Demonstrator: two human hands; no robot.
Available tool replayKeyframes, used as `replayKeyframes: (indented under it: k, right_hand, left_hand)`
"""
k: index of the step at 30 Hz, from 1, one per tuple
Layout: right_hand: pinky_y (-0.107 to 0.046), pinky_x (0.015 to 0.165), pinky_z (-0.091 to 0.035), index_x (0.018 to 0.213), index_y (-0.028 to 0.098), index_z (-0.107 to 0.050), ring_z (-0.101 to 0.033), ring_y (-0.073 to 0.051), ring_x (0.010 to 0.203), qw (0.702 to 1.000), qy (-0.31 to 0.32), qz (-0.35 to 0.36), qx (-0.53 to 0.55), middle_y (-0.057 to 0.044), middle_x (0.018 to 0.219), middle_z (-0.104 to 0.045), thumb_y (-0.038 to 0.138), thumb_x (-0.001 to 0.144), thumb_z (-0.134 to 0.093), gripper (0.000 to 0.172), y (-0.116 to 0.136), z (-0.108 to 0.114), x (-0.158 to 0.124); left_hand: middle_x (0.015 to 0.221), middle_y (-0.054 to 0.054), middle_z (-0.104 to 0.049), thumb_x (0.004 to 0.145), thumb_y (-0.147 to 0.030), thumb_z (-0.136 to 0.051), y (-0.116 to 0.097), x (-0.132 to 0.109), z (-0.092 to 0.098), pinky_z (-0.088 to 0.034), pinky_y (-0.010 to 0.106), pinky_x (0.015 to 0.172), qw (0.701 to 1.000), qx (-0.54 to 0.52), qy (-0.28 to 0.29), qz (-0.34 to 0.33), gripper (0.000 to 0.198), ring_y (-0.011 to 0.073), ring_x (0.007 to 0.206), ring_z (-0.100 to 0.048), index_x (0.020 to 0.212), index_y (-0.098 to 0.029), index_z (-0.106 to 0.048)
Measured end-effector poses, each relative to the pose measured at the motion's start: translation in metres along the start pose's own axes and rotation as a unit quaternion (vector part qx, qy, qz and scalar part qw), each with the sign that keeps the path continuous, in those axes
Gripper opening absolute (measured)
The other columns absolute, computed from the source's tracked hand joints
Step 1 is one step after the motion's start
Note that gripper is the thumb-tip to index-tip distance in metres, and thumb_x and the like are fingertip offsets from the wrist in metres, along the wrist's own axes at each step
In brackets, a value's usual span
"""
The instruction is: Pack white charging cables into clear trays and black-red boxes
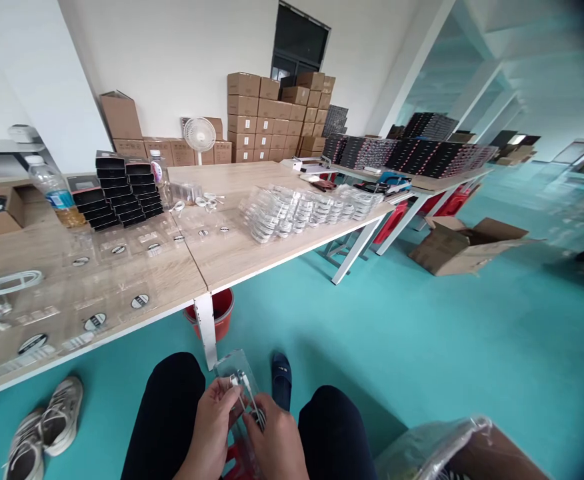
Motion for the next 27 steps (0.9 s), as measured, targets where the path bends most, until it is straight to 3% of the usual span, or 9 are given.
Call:
replayKeyframes:
  k: [3, 7, 11, 15, 18, 21, 27]
  right_hand:
    - [-0.026, 0.061, -0.040, 0.090, 0.025, -0.061, -0.068, -0.020, 0.071, 0.999, -0.015, 0.030, 0.011, -0.002, 0.081, -0.071, 0.031, 0.093, -0.048, 0.014, -0.002, 0.003, 0.000]
    - [-0.028, 0.075, -0.044, 0.080, 0.024, -0.063, -0.066, -0.022, 0.086, 0.995, -0.072, 0.066, 0.009, -0.005, 0.093, -0.066, 0.029, 0.092, -0.051, 0.018, -0.002, 0.012, 0.000]
    - [-0.026, 0.069, -0.045, 0.072, 0.023, -0.061, -0.064, -0.018, 0.075, 0.995, -0.051, 0.024, 0.085, -0.002, 0.083, -0.063, 0.029, 0.088, -0.055, 0.019, -0.002, 0.016, 0.004]
    - [-0.026, 0.065, -0.041, 0.067, 0.023, -0.056, -0.061, -0.016, 0.069, 0.995, -0.032, 0.000, 0.095, 0.000, 0.079, -0.060, 0.026, 0.084, -0.057, 0.018, -0.002, 0.017, 0.007]
    - [-0.027, 0.062, -0.039, 0.064, 0.023, -0.052, -0.058, -0.015, 0.065, 0.996, -0.020, -0.016, 0.087, 0.000, 0.076, -0.059, 0.024, 0.082, -0.057, 0.018, -0.001, 0.016, 0.008]
    - [-0.027, 0.061, -0.037, 0.062, 0.023, -0.049, -0.057, -0.016, 0.065, 0.997, -0.008, -0.023, 0.075, 0.000, 0.075, -0.058, 0.022, 0.080, -0.057, 0.019, 0.002, 0.014, 0.007]
    - [-0.028, 0.064, -0.040, 0.068, 0.023, -0.055, -0.059, -0.017, 0.068, 0.998, -0.012, -0.010, 0.058, -0.002, 0.078, -0.060, 0.021, 0.080, -0.055, 0.012, 0.005, 0.014, -0.001]
  left_hand:
    - [0.064, -0.002, -0.060, 0.064, -0.037, -0.083, -0.004, 0.001, 0.000, -0.045, 0.026, 0.061, 1.000, 0.003, 0.004, -0.013, 0.033, 0.0136, 0.062, -0.056, 0.071, -0.018, -0.057]
    - [0.069, 0.000, -0.063, 0.068, -0.038, -0.080, -0.006, 0.000, 0.000, -0.045, 0.027, 0.065, 0.999, 0.005, 0.025, -0.022, 0.030, 0.0145, 0.067, -0.057, 0.073, -0.018, -0.059]
    - [0.073, -0.001, -0.064, 0.073, -0.034, -0.078, -0.007, -0.006, -0.004, -0.045, 0.026, 0.069, 0.996, -0.018, 0.081, -0.026, 0.023, 0.0140, 0.071, -0.057, 0.077, -0.018, -0.062]
    - [0.073, -0.001, -0.063, 0.073, -0.031, -0.077, -0.007, -0.009, -0.008, -0.047, 0.027, 0.070, 0.993, -0.030, 0.114, -0.006, 0.019, 0.0142, 0.071, -0.058, 0.080, -0.019, -0.064]
    - [0.077, 0.000, -0.065, 0.067, -0.030, -0.082, -0.005, -0.008, -0.008, -0.047, 0.028, 0.071, 0.997, -0.023, 0.078, 0.010, 0.029, 0.0157, 0.073, -0.061, 0.088, -0.018, -0.066]
    - [0.071, 0.000, -0.064, 0.061, -0.030, -0.087, 0.000, -0.006, -0.009, -0.047, 0.027, 0.066, 0.999, -0.009, 0.029, 0.016, 0.034, 0.0153, 0.068, -0.060, 0.085, -0.016, -0.067]
    - [0.066, 0.000, -0.064, 0.062, -0.035, -0.086, 0.007, 0.000, -0.007, -0.047, 0.025, 0.060, 1.000, -0.028, 0.012, -0.003, 0.031, 0.0125, 0.060, -0.058, 0.078, -0.014, -0.069]
Point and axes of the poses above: each hand's wrist, its own x-axis towards the middle knuckle, its own z-axis out of the back of the hand, y = z × x, the point moved 2 cm from there along x, towards the middle knuckle
